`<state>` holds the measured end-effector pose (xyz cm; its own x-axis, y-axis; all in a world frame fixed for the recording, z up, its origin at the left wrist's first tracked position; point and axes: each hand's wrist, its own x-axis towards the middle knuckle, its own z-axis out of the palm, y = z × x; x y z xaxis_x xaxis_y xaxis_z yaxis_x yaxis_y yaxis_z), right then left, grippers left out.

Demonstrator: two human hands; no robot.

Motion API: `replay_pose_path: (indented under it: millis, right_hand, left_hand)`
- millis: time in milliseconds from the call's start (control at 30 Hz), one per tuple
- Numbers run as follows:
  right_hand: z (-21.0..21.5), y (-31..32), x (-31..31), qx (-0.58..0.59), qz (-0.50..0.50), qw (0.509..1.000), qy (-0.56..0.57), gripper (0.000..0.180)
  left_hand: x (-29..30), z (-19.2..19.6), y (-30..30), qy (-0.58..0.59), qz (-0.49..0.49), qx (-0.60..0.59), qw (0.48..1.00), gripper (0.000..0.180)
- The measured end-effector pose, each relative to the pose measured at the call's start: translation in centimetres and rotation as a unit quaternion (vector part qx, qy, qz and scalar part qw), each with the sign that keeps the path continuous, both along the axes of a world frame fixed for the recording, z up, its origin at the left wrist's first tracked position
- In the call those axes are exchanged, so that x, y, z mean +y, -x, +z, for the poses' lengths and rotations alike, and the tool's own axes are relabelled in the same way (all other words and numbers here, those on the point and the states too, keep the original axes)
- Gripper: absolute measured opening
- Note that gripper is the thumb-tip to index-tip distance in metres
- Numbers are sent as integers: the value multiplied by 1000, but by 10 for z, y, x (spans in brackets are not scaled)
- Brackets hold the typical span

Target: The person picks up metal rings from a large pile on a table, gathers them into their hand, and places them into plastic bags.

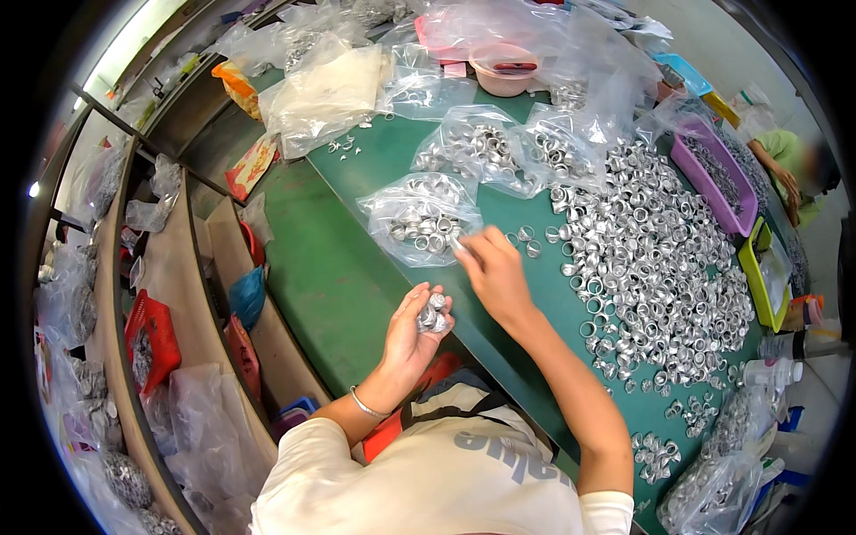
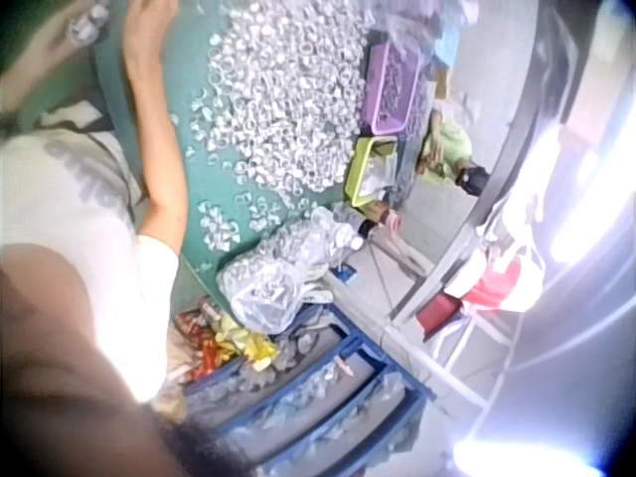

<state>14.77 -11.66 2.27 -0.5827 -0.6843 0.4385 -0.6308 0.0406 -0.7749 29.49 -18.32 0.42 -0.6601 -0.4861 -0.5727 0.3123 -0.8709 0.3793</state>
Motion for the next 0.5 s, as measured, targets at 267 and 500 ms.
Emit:
replay_pose_path:
  millis: [267, 500]
  right_hand:
    - [-8, -15, -26, 76, -39, 996, -27, 21]
    - [-12, -10, 40, -97, -85, 989, -74, 24]
  left_hand:
    - [-15, -8, -4, 38, 41, -27, 998, 24]
    - [-22, 31, 23, 43, -93, 53, 993, 24]
